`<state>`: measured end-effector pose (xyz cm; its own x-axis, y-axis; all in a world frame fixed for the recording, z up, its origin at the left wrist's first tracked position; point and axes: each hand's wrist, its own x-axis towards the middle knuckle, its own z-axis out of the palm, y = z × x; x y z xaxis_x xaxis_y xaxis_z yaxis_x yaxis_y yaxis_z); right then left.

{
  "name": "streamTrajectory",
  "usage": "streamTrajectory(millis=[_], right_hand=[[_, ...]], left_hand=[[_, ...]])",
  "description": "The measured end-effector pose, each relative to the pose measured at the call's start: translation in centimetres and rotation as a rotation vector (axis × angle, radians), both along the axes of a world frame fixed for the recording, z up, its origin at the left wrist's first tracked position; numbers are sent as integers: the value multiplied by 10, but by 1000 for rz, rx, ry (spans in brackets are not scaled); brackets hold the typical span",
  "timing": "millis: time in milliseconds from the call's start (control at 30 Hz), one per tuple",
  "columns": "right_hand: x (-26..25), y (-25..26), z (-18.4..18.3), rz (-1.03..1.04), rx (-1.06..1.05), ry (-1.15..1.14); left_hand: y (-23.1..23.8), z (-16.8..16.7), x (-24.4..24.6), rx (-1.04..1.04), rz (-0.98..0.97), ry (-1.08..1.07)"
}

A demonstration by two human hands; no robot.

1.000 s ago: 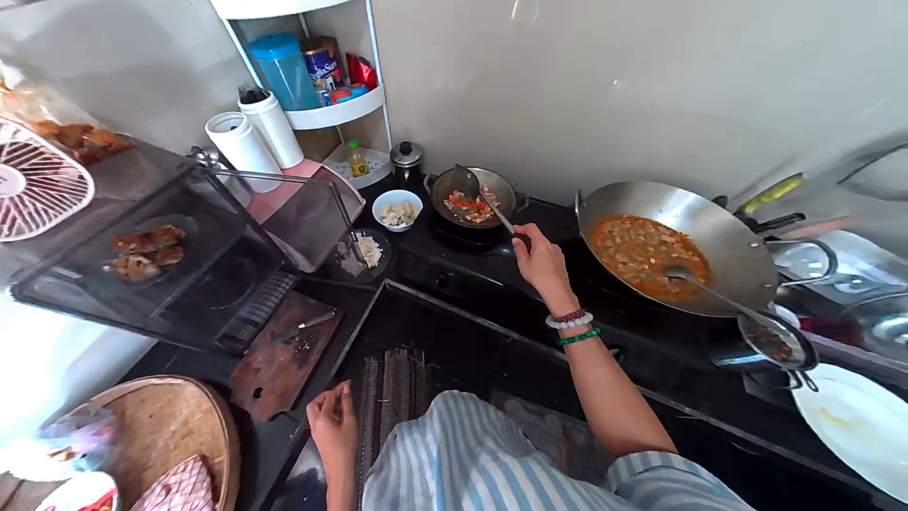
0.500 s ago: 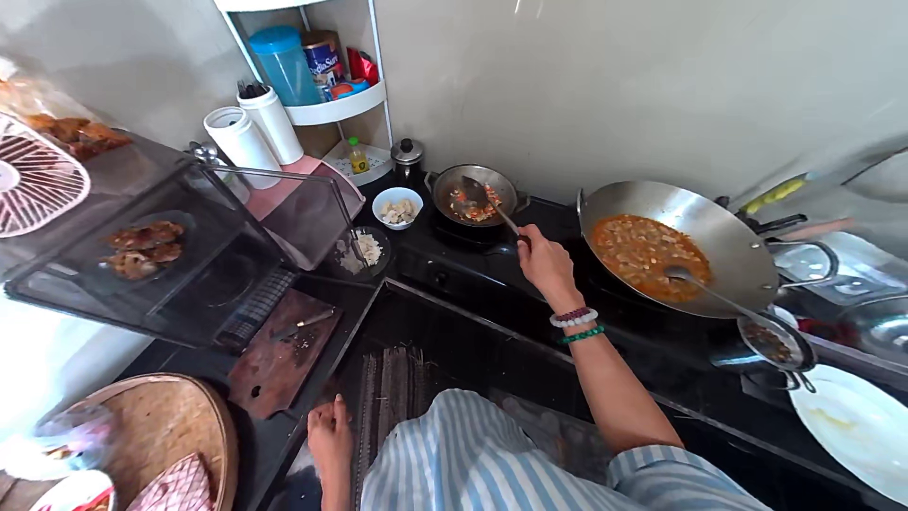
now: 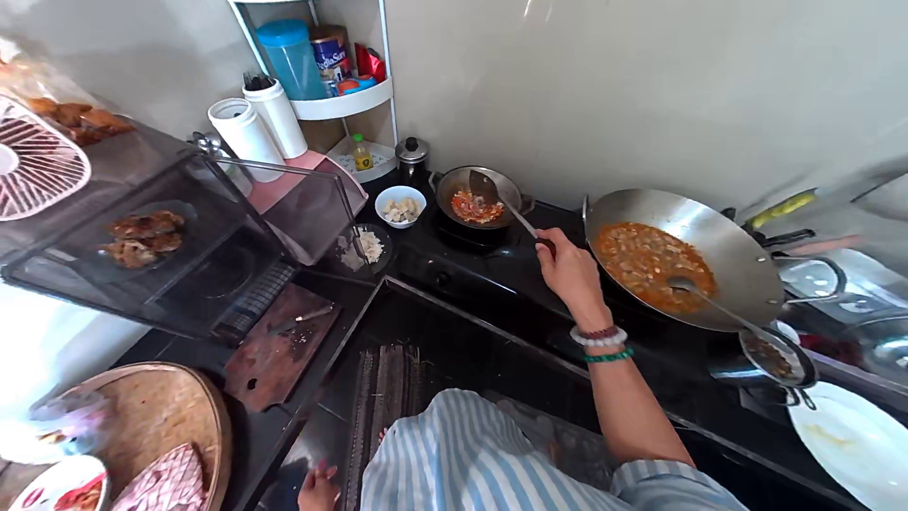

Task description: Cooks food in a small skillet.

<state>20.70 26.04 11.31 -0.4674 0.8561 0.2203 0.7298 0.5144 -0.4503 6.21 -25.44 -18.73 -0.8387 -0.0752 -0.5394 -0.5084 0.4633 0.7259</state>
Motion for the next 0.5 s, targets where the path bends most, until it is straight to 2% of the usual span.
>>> streamTrajectory(millis=[100,233,333,433,500], right_hand=[[12,-2,3,-79,43,-52],[-1,-5,-13,-90,-27,-76],[-7,-15,-12,-3,-41,-33],[-7,-26,-1,58,-29,3],[-7,-25,-4,80,-8,-23]], left_hand=[[-18,-2,22,10,324,-79],[-40,-2,23,306,716,-40],[-54,-15,0,499,799,27],[-44,10,-30,687,730,51],[-30,30,-43,702,672,57]])
